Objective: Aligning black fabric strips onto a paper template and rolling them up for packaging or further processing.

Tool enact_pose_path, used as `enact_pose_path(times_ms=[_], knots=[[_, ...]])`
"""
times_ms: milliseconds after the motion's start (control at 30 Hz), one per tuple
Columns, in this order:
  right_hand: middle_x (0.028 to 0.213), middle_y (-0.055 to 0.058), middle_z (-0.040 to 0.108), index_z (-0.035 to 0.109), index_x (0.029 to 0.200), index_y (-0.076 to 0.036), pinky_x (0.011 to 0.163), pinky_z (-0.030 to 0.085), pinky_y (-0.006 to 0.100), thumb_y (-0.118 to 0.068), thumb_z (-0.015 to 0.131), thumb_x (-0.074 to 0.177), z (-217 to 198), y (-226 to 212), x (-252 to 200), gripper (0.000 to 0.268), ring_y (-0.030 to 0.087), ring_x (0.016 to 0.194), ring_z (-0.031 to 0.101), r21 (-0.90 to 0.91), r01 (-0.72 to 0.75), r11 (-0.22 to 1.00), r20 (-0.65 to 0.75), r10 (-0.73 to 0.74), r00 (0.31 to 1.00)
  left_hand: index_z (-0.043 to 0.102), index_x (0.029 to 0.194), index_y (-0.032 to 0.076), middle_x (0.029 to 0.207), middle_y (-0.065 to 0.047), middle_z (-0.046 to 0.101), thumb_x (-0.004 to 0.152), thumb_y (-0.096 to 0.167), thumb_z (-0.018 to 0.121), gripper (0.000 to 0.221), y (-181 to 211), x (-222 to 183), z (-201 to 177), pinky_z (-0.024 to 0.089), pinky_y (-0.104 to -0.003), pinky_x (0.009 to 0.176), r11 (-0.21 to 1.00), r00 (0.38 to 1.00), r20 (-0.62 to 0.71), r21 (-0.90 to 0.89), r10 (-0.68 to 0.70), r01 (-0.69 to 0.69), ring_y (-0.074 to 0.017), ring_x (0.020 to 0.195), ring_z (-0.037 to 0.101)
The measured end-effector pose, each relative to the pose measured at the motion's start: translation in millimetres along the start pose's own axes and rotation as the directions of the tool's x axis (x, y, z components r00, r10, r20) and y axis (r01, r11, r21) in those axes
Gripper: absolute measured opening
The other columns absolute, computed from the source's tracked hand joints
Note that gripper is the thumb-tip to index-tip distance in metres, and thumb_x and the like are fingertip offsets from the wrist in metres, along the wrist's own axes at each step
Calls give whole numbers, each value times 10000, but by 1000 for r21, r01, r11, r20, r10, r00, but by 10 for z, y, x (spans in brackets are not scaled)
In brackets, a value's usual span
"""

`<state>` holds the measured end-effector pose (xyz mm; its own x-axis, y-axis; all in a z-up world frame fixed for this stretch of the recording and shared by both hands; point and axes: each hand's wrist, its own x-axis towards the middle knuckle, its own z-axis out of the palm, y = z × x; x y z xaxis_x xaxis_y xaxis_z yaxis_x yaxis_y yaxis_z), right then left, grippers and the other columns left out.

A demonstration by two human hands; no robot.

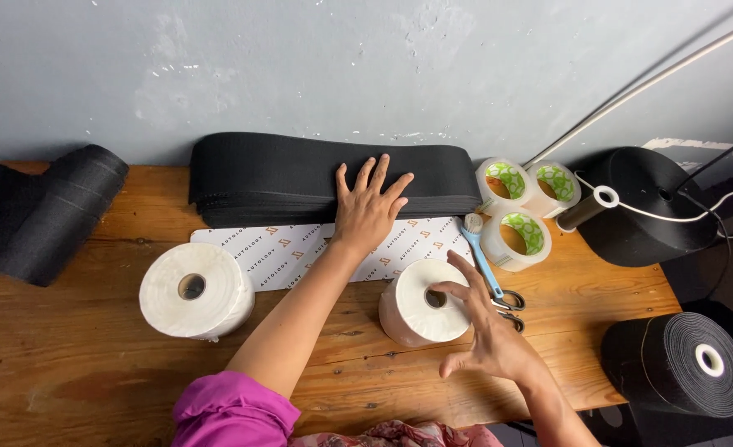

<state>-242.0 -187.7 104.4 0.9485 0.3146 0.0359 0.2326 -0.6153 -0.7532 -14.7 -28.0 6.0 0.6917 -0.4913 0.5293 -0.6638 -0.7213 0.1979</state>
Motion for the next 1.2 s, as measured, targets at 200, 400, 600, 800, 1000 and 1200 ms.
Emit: enact_pose_path(times_ms=[200,400,600,800,1000,1200], knots=[[1355,105,590,517,1394,-79,1142,405,370,-402,958,602,443,593,-211,962,224,1320,549,82,-120,989,-302,140,943,528,1459,382,1595,-125,431,1070,432,448,400,-7,-15,37,246,-675,1119,1000,999,-33,14,5,-4,-352,1422,453],[1290,109,669,579,1345,-61,1054,494,369,-463,926,627,591,698,-178,893,233,1216,649,13,14,1000,-476,-6,879,534,1455,387,1572,-131,466,1065,443,457,401,-27,-12,46,267,-681,1102,999,999,-49,29,21,-19,-340,1409,472],[1361,157,612,514,1333,-32,1080,463,355,-391,881,636,385,512,-43,865,250,1306,561,311,69,948,-613,144,777,502,1475,380,1604,-126,412,1081,442,358,425,1,-4,-6,222,-674,1124,1000,999,35,13,-11,11,-339,1431,435],[1340,270,528,455,1319,22,1090,419,655,-252,929,688,-360,114,479,836,449,1299,508,50,73,996,-760,-9,650,559,1395,332,1462,-181,541,1067,433,467,355,-26,-16,113,226,-721,1095,999,994,-100,13,33,-32,-349,1377,503],[1325,278,504,455,1349,32,1147,360,664,-193,931,818,-682,272,1208,748,475,1297,503,-32,145,989,-807,-111,581,556,1407,345,1489,-163,522,1064,461,414,389,-49,-13,92,177,-723,1102,999,998,-61,-25,28,-29,-337,1398,478],[1355,202,564,494,1358,-62,1181,321,546,-316,971,782,-605,676,1557,790,419,1354,498,15,14,1000,-808,4,589,517,1447,363,1531,-160,476,1069,453,390,408,-44,-3,68,156,-721,1105,1000,1000,26,-28,7,-6,-336,1430,436]])
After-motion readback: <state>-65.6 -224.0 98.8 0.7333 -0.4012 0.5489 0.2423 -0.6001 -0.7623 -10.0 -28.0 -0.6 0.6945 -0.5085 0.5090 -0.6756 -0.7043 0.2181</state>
